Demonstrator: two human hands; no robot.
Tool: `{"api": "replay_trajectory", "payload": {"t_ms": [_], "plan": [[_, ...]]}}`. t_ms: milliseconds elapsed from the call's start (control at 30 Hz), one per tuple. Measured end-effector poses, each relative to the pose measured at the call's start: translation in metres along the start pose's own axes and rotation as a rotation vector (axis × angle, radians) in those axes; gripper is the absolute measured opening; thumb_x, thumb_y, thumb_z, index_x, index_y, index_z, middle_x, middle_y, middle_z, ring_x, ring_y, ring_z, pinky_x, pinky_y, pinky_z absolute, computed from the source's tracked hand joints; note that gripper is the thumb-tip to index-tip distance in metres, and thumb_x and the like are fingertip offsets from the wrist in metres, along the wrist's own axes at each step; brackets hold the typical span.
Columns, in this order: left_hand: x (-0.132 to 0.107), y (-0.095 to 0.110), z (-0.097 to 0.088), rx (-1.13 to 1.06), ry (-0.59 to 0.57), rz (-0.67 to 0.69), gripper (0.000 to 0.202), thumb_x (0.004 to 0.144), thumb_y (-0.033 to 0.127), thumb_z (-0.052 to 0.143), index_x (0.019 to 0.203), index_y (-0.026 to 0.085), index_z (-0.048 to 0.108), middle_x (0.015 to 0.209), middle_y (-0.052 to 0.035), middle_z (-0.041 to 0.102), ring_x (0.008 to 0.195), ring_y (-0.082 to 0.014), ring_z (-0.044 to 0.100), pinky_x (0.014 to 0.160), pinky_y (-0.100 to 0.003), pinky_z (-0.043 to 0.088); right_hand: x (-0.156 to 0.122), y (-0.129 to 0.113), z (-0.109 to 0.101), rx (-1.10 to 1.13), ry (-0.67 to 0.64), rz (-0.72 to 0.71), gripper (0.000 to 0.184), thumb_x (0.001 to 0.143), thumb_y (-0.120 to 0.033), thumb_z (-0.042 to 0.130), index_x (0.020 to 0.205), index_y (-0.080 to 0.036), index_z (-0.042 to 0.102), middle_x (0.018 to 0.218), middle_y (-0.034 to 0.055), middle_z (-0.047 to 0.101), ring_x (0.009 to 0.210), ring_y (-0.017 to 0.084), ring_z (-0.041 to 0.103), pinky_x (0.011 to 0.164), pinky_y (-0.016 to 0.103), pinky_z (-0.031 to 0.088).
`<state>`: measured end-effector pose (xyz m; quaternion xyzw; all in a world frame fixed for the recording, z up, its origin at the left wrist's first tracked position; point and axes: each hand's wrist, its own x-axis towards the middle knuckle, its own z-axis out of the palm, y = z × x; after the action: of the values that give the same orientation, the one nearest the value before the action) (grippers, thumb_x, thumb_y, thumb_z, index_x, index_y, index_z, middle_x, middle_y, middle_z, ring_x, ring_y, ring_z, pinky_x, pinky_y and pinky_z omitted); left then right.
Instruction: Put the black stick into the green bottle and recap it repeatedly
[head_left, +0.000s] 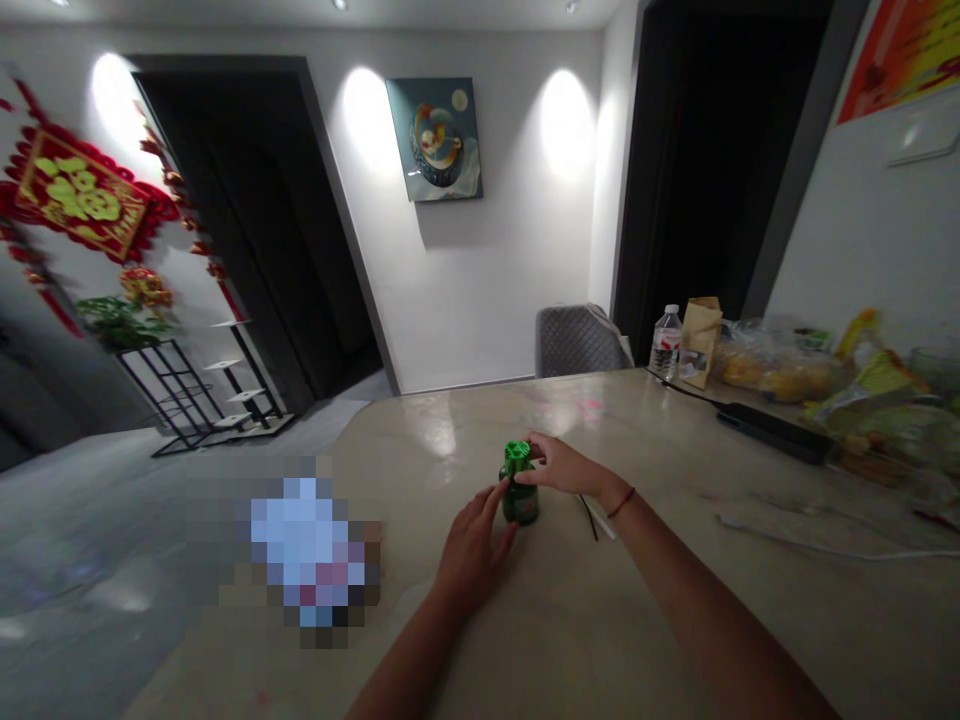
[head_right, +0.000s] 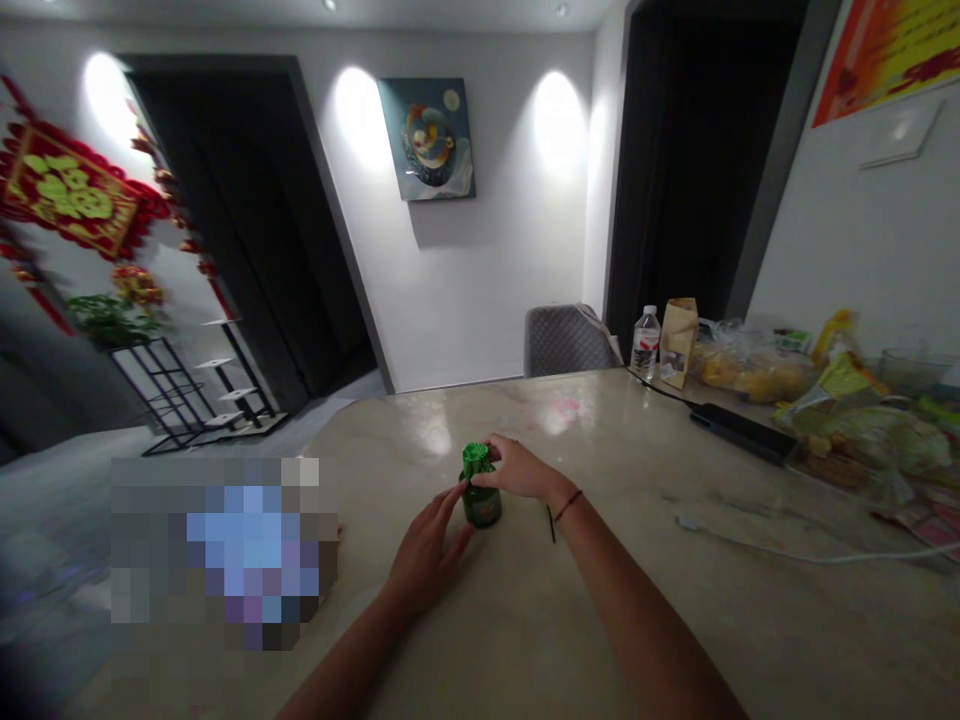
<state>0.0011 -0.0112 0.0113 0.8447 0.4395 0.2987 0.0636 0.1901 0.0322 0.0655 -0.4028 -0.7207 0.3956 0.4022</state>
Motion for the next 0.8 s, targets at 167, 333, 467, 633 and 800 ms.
{"api": "replay_trajectory", "payload": {"t_ms": [167,333,467,633,800], "plan": [[-0.001,-0.004,0.004,0.013,0.045,-0.001,0.053,0.084,0.033,0.042,0.133,0.024,0.025,0.123,-0.0095,0.051,0.11,-0.0196,0.05,0.093,-0.037,0.041,0.0,0.006,0.002,0.021,0.016,-0.029,0.033,0.061,-0.028,0.069,0.087,-0.016,0.053,0.09,0.0048,0.063,0.086,0.017,0.06,0.076,0.03,0.048],[-0.002,-0.01,0.01,0.007,0.094,-0.077,0.054,0.083,0.036,0.043,0.131,0.019,0.027,0.116,-0.0102,0.056,0.104,-0.0198,0.055,0.089,-0.039,0.043,0.0,0.011,0.006,0.026,0.072,-0.026,0.04,0.056,-0.033,0.073,0.088,-0.015,0.056,0.092,0.0062,0.063,0.087,0.02,0.06,0.076,0.033,0.049],[0.0,-0.007,0.008,-0.061,0.057,-0.139,0.055,0.076,0.039,0.052,0.125,0.018,0.037,0.12,-0.0118,0.054,0.11,-0.024,0.051,0.092,-0.04,0.04,-0.004,0.006,0.013,0.124,-0.025,-0.003,0.042,0.055,-0.035,0.074,0.087,-0.016,0.056,0.091,0.005,0.062,0.086,0.02,0.06,0.072,0.031,0.05],[0.005,-0.002,0.0,-0.412,-0.058,-0.268,0.051,0.07,0.042,0.059,0.114,0.018,0.048,0.111,-0.0095,0.061,0.1,-0.0233,0.058,0.086,-0.034,0.044,-0.005,-0.002,0.02,0.227,-0.116,0.002,0.046,0.054,-0.038,0.075,0.089,-0.016,0.057,0.09,0.0045,0.063,0.09,0.02,0.059,0.08,0.032,0.046],[0.009,-0.004,-0.002,-0.643,0.002,-0.39,0.057,0.069,0.042,0.06,0.117,0.016,0.045,0.114,-0.01,0.06,0.1,-0.0228,0.058,0.087,-0.033,0.045,-0.003,-0.007,0.02,0.586,-0.187,0.026,0.051,0.071,-0.057,0.055,0.104,-0.019,0.056,0.112,0.007,0.058,0.109,0.019,0.05,0.097,0.035,0.032]]}}
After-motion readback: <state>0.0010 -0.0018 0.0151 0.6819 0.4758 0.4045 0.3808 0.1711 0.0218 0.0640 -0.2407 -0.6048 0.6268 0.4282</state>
